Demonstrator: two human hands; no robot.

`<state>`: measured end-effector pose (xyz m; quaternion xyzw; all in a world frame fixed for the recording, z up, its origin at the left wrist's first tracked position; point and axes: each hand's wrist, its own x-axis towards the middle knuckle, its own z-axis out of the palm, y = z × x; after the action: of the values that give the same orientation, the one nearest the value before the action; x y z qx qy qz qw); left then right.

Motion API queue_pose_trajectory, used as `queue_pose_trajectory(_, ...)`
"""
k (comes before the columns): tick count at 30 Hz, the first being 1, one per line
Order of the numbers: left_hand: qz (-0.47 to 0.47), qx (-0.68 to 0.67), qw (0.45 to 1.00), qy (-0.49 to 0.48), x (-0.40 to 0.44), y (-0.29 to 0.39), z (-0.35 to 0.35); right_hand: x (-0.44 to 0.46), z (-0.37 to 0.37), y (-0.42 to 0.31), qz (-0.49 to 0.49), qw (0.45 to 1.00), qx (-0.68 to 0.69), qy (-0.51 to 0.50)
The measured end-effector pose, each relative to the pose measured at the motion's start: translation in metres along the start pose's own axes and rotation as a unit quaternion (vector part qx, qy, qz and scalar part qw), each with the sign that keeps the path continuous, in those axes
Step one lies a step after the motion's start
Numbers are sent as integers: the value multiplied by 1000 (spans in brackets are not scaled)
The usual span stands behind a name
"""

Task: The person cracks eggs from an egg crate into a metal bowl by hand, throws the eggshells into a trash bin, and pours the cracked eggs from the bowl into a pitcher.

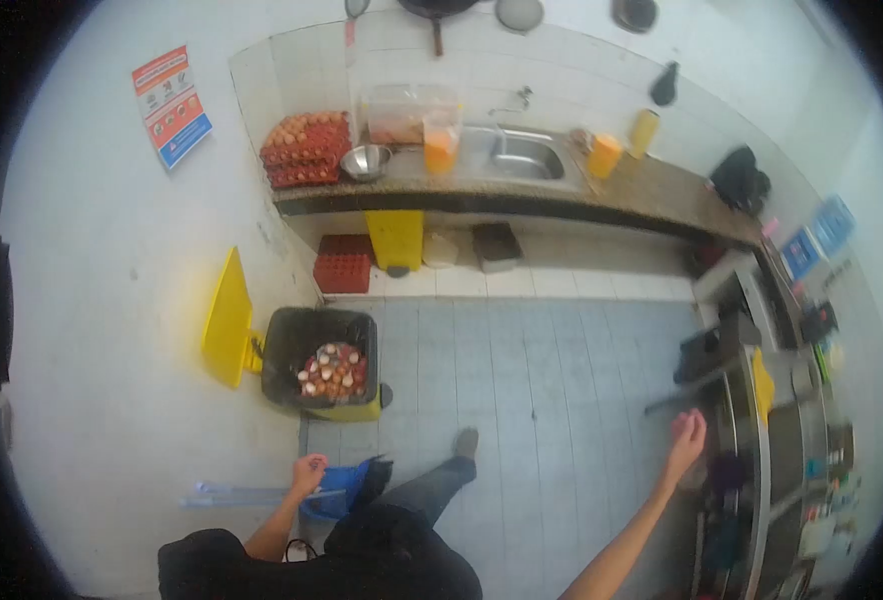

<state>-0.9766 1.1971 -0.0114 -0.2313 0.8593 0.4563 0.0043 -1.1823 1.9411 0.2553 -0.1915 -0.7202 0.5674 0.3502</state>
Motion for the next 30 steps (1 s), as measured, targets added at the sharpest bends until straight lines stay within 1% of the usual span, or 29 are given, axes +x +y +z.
queue_pose_trajectory(1,-2,-4,1000,18,32,25,25,18,35,15,-22,999,24,-19)
queue_pose_trajectory(2,2,2,1000,27,65,56,45,29,64,56,-34,993,20,-109)
queue_pose_trajectory(3,31,8,999,42,105,67,71,7,108,74,8,993,-25,-117)
queue_pose_trajectory(4,50,14,997,49,135,76,95,-10,137,107,91,977,-89,-169)
queue_pose_trajectory(5,55,-52,996,38,160,140,94,-15,146,196,27,937,-181,-298)
queue_pose_trajectory(6,57,-51,997,32,189,189,95,-35,167,231,-54,893,-276,-351)
queue_pose_trajectory(7,75,-66,995,20,222,219,94,-50,194,225,69,864,-311,-390)
queue_pose_trajectory(8,94,-79,992,8,253,245,93,-57,222,219,97,864,-268,-415)
queue_pose_trajectory(9,100,-79,991,33,282,272,88,-51,249,213,126,861,-224,-440)
queue_pose_trajectory(12,118,-70,983,122,364,349,46,-8,358,221,129,835,-215,-489)
queue_pose_trajectory(13,115,-67,978,159,384,372,29,9,401,213,89,830,-202,-513)
queue_pose_trajectory(15,97,-67,968,223,424,394,15,63,510,161,5,812,-177,-557)
queue_pose_trajectory(18,56,-93,948,300,482,400,2,119,675,122,-60,807,-109,-577)
queue_pose_trajectory(19,43,-84,943,319,500,401,6,130,734,104,-91,806,-95,-577)
queue_pose_trajectory(20,28,-70,938,337,514,401,9,141,792,82,-122,793,-76,-592)
queue_pose_trajectory(21,11,-51,935,352,521,400,5,142,845,59,-145,780,-55,-606)
queue_pose_trajectory(23,5,-29,924,381,545,415,-9,132,951,-4,-133,734,18,-666)
queue_pose_trajectory(25,12,-22,911,412,571,425,-24,109,1049,-64,-231,699,94,-670)
queue_pose_trajectory(26,-32,-49,911,408,589,432,-38,95,1088,-97,-255,686,102,-674)
queue_pose_trajectory(29,3,-17,881,472,668,457,-101,47,1199,-175,-315,649,147,-677)
queue_pose_trajectory(30,15,13,867,498,703,460,-125,34,1232,-193,-341,653,144,-661)
